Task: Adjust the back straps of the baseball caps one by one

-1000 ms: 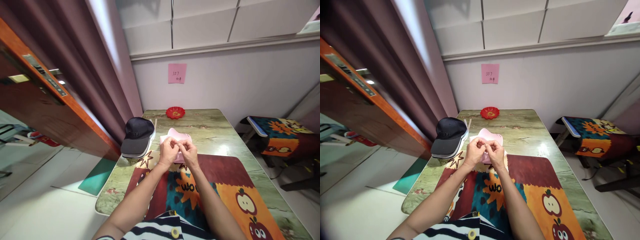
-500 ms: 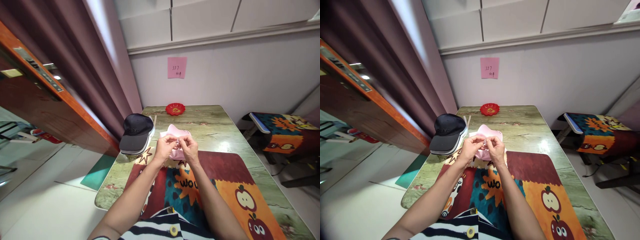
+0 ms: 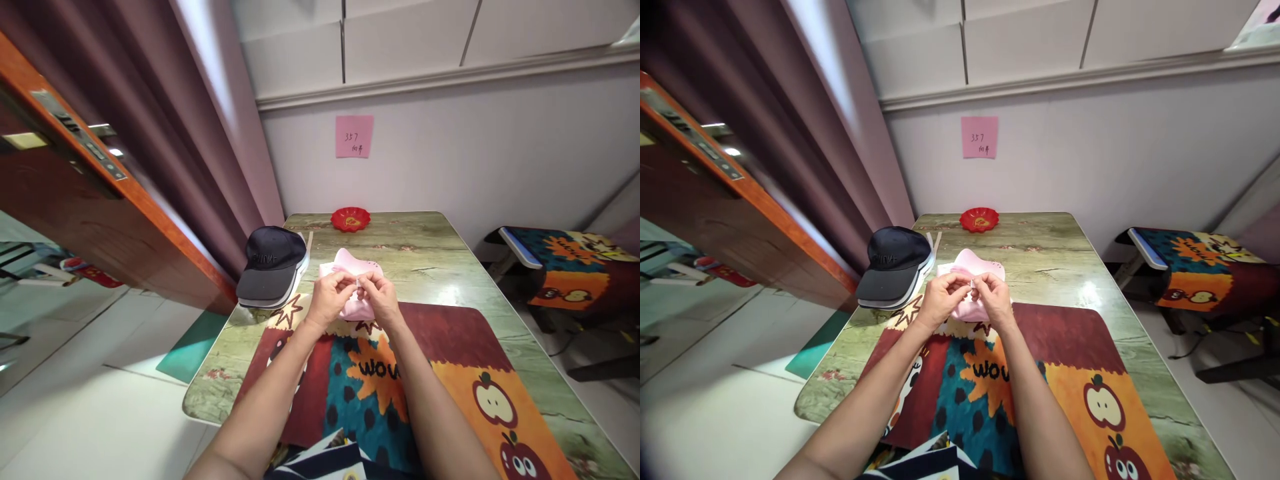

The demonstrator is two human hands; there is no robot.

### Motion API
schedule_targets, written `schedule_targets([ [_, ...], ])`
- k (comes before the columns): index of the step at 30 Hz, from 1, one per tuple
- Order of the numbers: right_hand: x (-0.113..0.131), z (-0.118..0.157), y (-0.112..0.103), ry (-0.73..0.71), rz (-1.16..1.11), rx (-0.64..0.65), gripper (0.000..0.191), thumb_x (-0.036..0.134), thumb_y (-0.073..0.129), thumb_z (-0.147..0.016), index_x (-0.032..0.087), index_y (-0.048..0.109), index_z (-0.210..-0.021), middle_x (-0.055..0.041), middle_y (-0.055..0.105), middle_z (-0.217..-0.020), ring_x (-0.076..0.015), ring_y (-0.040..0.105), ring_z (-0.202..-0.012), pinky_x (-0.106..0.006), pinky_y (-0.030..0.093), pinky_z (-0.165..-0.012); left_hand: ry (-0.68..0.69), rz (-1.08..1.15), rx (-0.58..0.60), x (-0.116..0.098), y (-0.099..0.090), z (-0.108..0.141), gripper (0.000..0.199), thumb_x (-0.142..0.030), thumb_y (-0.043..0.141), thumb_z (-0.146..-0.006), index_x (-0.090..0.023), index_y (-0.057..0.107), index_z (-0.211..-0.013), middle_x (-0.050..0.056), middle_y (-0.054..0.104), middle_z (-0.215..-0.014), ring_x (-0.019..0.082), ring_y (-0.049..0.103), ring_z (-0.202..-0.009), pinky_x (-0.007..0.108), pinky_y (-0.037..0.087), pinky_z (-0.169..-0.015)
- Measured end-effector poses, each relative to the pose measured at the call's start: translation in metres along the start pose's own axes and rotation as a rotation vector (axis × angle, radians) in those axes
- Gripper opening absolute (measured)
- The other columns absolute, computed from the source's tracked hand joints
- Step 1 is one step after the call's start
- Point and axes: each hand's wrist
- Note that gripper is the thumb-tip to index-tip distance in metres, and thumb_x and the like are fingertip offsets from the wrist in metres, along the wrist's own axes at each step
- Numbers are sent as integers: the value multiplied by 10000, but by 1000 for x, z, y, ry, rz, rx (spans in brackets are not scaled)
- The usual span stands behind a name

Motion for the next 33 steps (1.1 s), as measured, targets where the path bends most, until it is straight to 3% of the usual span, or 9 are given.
schedule_targets([
  [4,-2,2,-1,40,-63,-11,290,443,762,-786,191,634,-722,34,596,-563,-99,509,-501,-238,429,-539,177,-221,-47,3,-1,3,145,-202,687,-836,-192,749,-967,53,694,-899,144,642,-756,246,529,-665],
  [7,-1,3,-4,61,-58,-20,315,464,772,-765,189,627,-715,31,599,-559,-98,501,-486,-234,421,-514,236,-253,-2,1,-3,3,163,-206,670,-855,-203,746,-999,71,684,-999,154,644,-826,253,527,-688],
  [10,0,5,-7,63,-46,-5,334,482,778,-751,183,634,-714,29,598,-566,-93,493,-481,-227,413,-495,221,-221,64,0,-5,2,171,-202,671,-847,-201,737,-1005,76,707,-1044,176,660,-903,270,531,-750],
  [13,-1,6,-9,59,-31,4,345,497,780,-745,181,645,-728,24,608,-583,-95,501,-487,-226,419,-492,170,-225,100,1,-4,3,176,-222,657,-865,-198,724,-1026,54,727,-942,169,662,-826,274,520,-744],
  [19,-2,10,-8,47,-4,7,368,529,783,-743,184,655,-759,11,634,-627,-108,527,-523,-233,441,-511,232,-281,-9,8,4,14,194,-171,601,-891,-200,712,-1048,69,706,-1001,198,646,-970,325,499,-894],
  [28,12,18,-8,-26,89,66,341,504,775,-773,187,652,-797,25,627,-623,-105,529,-535,-237,446,-558,216,-239,-51,0,4,23,157,-207,606,-906,-187,697,-1033,52,638,-936,159,619,-848,259,506,-742],
  [33,9,19,-8,-27,100,6,344,521,725,-810,192,627,-782,40,585,-566,-111,525,-490,-247,457,-544,247,-256,-38,-1,7,24,158,-200,612,-906,-186,696,-1039,47,633,-930,138,604,-752,257,506,-701],
])
Point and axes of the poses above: each hand's wrist, its own z-axis away from the middle knuckle, its own y-axis out of the palm, x = y × z
